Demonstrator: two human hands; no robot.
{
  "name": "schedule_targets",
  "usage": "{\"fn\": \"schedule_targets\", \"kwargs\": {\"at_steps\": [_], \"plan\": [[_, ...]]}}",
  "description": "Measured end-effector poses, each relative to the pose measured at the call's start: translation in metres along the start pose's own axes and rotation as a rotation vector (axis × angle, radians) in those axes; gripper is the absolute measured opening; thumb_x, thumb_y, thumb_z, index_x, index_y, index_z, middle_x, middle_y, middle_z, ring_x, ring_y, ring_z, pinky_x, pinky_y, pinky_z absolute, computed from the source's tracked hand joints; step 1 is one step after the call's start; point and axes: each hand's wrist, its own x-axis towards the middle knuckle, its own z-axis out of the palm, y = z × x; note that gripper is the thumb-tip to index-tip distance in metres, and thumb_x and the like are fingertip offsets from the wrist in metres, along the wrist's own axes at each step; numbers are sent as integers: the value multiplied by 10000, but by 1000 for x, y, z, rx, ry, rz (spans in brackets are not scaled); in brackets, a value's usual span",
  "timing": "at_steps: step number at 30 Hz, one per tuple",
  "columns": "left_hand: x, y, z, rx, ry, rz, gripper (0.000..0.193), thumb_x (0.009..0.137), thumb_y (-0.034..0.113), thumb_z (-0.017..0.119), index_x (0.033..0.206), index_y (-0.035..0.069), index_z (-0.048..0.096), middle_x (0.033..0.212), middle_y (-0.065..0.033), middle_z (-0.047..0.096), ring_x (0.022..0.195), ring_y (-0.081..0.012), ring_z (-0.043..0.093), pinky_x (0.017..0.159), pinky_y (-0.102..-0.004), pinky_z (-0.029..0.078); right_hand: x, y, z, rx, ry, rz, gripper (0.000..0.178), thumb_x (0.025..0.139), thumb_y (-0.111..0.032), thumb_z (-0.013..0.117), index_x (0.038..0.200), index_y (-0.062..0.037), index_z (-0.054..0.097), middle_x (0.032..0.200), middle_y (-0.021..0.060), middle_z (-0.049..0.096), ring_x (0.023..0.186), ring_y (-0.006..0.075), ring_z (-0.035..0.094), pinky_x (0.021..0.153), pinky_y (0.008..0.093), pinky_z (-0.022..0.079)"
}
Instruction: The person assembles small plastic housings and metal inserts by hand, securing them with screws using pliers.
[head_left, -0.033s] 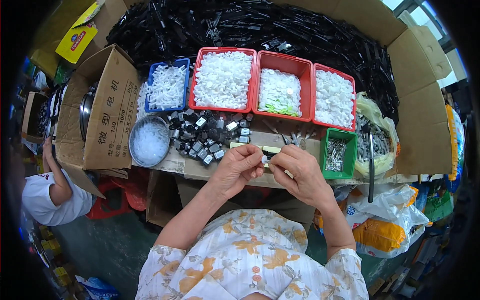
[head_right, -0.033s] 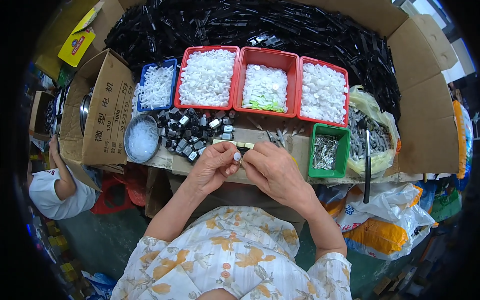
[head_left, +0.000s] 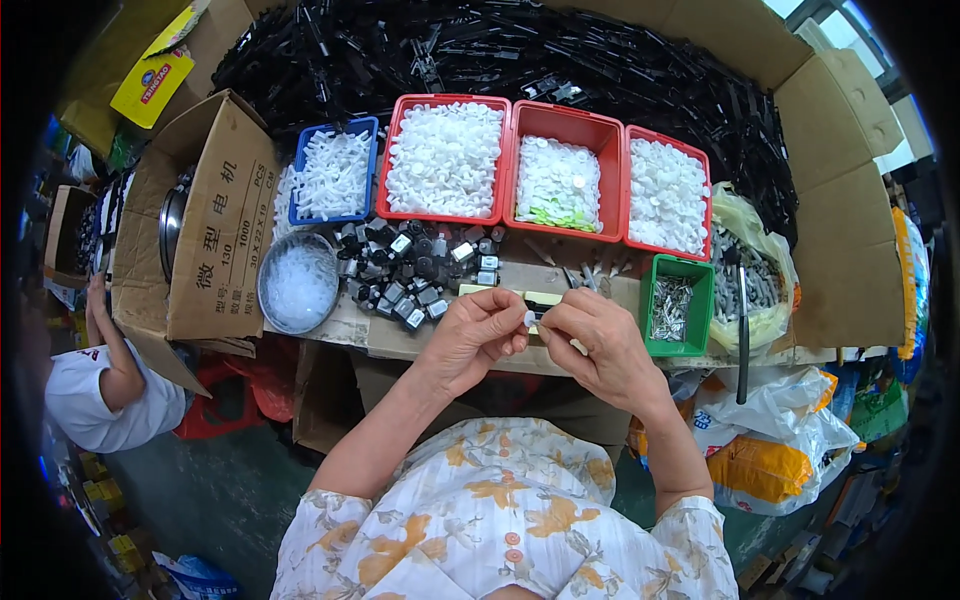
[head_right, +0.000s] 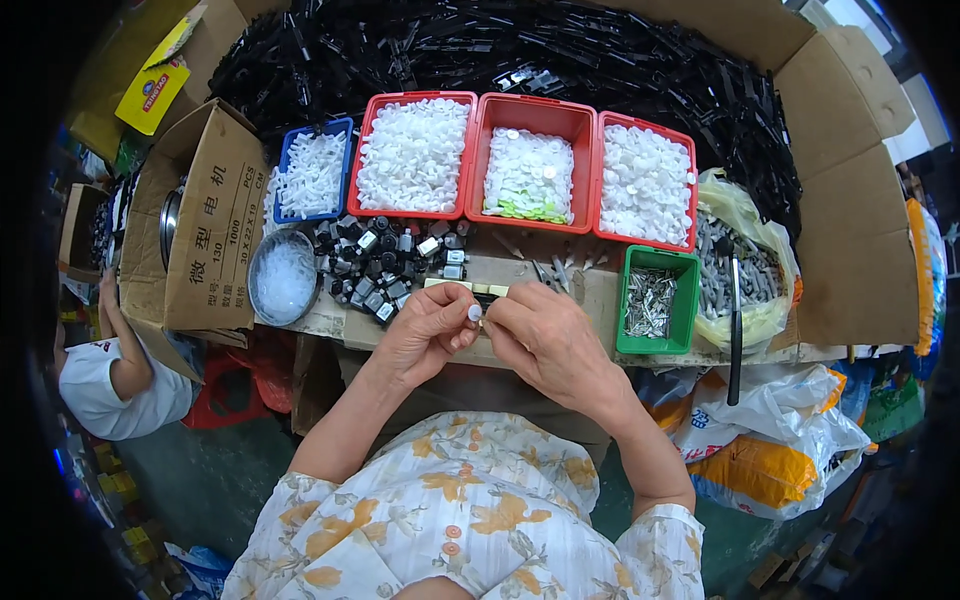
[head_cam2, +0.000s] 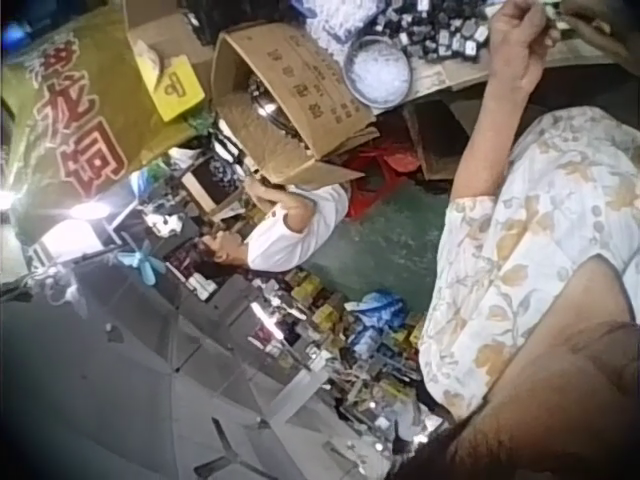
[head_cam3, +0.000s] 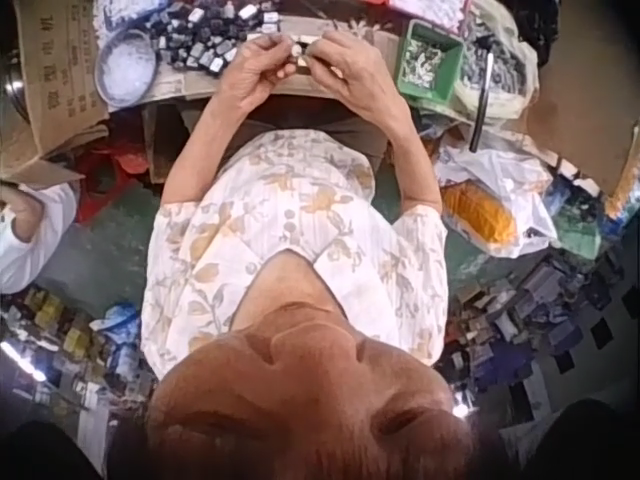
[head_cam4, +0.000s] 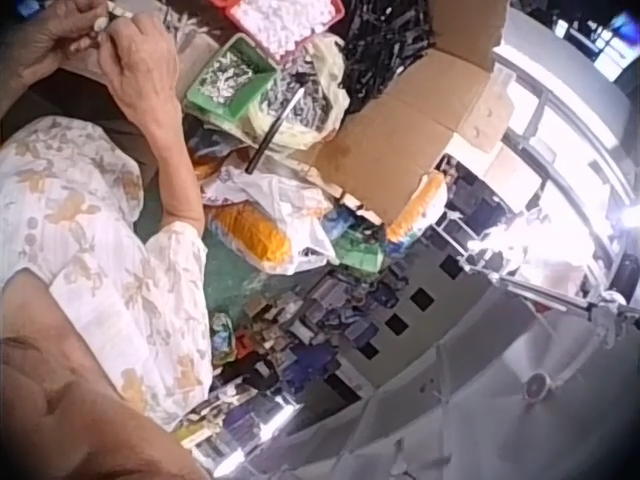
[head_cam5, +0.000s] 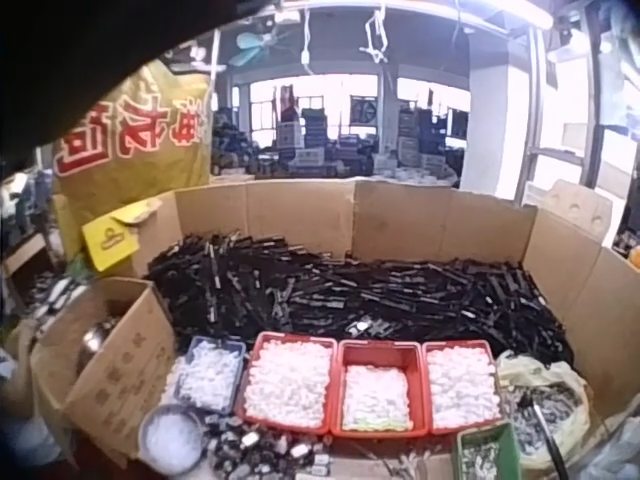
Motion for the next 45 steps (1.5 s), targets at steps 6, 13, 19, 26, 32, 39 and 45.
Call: {"fn": "schedule_targets", "kwargs": {"at_steps": [6,13,19,26,32,39,45], "plan": [[0,0,2,79,-45,3,99,948,105,696,994,22,665,833,-56,673,692,-123,638,622,-215,518,-4,4,-6,71,-7,23,78,863,-54,648,865,-8,585,780,139,535,757,337,575,663,444,456],[-3,11,2,442,-49,-20,91,925,52,711,996,6,678,838,-46,678,687,-120,659,634,-227,535,-2,14,-14,98,-188,37,96,867,-72,653,847,10,608,759,145,563,724,352,576,645,440,453],[-7,10,-2,188,-28,-52,144,903,30,729,1018,18,642,840,-45,676,699,-124,674,624,-217,542,5,8,-7,263,-147,264,144,877,-109,710,878,21,649,782,108,649,680,248,603,621,360,460],[-13,2,2,38,-5,11,170,902,12,723,1048,21,636,865,-49,683,716,-117,676,629,-212,552,-12,4,28,273,223,137,142,799,3,772,919,9,697,833,89,682,717,200,666,632,309,517],[-17,0,5,262,19,75,281,879,0,735,1145,5,642,886,-66,696,708,-130,683,613,-208,554,-12,7,35,262,294,43,121,822,55,719,928,10,682,862,110,679,750,239,667,636,329,513],[-19,3,3,562,156,301,392,855,14,773,1221,13,631,926,-49,695,744,-86,651,647,-203,532,-1,25,45,176,245,23,122,816,-10,727,919,-32,664,889,103,631,808,293,630,669,387,476],[-25,15,-14,1617,326,912,286,697,54,840,964,30,741,901,-88,669,883,-282,608,764,-375,495,13,50,61,-11,205,-39,122,810,-72,736,906,-53,664,927,75,586,861,285,585,711,411,450]]}}
